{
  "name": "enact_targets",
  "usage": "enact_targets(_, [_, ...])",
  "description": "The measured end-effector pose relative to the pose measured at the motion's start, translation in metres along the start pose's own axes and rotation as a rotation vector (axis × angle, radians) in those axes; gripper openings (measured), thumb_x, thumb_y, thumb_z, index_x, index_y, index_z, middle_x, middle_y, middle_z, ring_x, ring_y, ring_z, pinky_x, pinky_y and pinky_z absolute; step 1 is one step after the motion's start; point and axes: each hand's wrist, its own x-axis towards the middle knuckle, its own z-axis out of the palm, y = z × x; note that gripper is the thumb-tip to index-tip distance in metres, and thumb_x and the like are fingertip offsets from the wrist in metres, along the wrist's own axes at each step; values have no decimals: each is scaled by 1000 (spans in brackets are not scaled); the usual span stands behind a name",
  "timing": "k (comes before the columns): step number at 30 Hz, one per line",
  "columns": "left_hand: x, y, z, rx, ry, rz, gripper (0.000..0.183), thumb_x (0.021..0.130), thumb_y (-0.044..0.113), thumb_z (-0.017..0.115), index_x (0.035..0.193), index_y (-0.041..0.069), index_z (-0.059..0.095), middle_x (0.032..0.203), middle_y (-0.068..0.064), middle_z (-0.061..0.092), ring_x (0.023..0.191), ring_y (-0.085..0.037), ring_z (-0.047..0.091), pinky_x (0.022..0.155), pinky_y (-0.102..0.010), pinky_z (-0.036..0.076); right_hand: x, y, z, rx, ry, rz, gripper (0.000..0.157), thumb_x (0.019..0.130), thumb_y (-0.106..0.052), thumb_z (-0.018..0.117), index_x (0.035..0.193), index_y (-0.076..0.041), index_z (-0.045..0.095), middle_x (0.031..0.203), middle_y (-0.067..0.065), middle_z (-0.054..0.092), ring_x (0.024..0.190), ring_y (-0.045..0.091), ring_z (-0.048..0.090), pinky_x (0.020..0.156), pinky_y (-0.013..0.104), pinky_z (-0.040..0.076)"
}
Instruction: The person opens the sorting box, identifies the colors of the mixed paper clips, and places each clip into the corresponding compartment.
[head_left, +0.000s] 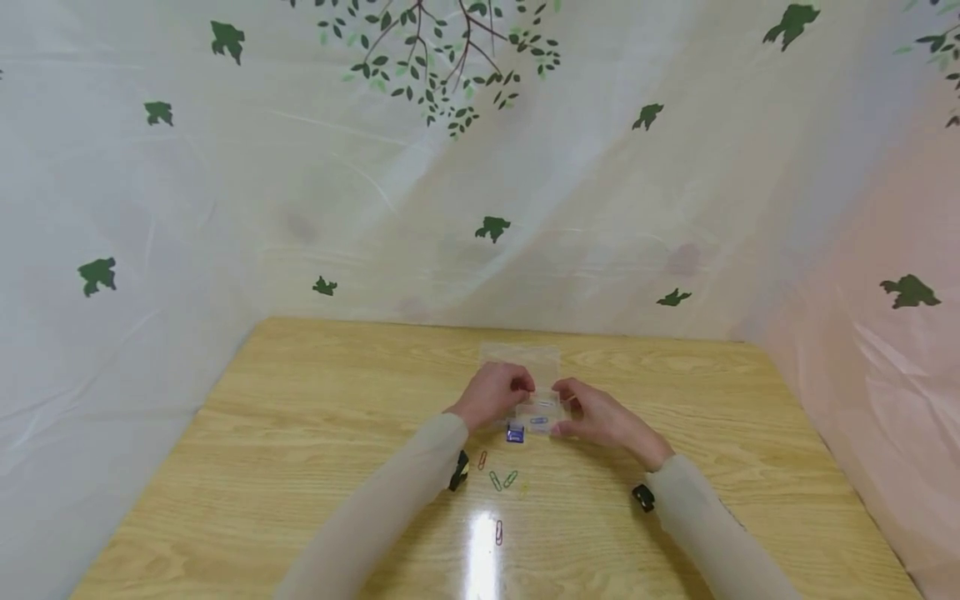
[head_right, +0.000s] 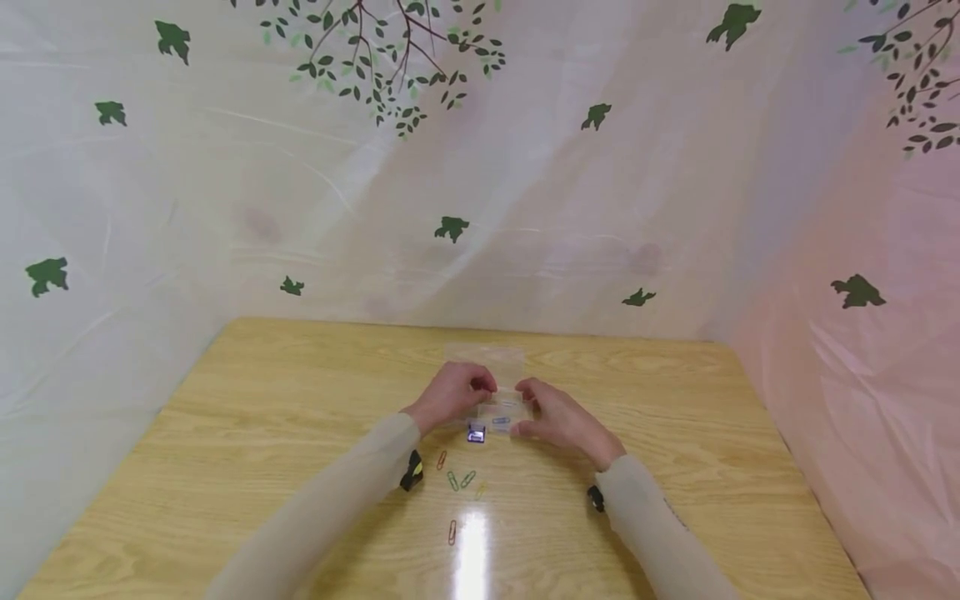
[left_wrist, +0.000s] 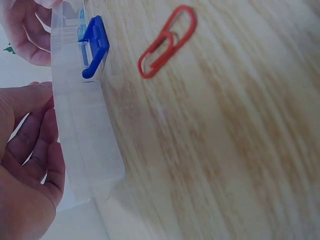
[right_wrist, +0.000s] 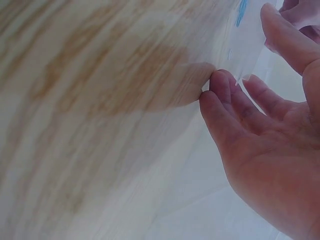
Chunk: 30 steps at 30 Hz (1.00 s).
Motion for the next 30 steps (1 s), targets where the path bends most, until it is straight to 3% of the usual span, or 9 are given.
enact_targets(5, [-4,-1,-1,-42,2,-5,10,95,8,74,104,11,76,98,2,73,94,-13,65,88,-30,54,0,0,1,0,-5,0,65,91,-22,83,143,0,52,136,18,60,120,34,60,103,54,51])
enact_targets(9, [-14,-2,-7,-85,27,25,15,97,13,73,112,10,75,109,0,72,105,-17,65,95,-35,54,-1,0,1,2,-3,6,65,91,-23,83,143,-1,52,135,17,60,120,34,59,104,55,50])
enact_targets(15, [-32,-8,-25,-64,110,68,31,99,22,73,128,10,69,126,-3,67,119,-23,61,105,-43,49,-3,-1,-2,1,2,-2,66,91,-24,83,143,0,51,136,19,60,119,35,59,103,57,49])
enact_targets(18, [-41,-11,-36,-56,132,64,39,98,25,74,134,11,65,135,-6,63,128,-27,57,112,-51,41,-4,-1,-3,8,-2,6,66,91,-23,83,144,0,51,137,19,59,119,34,58,104,56,49])
enact_targets(23, [-56,-21,-49,-68,122,20,58,95,33,77,145,11,57,150,-10,52,143,-33,43,120,-63,25,-3,-1,-3,11,-8,-1,67,91,-22,83,144,1,50,136,19,60,118,33,59,103,56,49])
enact_targets(30, [-70,-41,-56,-159,54,-24,71,92,30,81,152,10,49,155,-11,48,143,-35,43,118,-54,35,-1,-2,-2,16,-8,-2,67,90,-22,83,144,1,50,136,19,60,118,33,59,103,56,49])
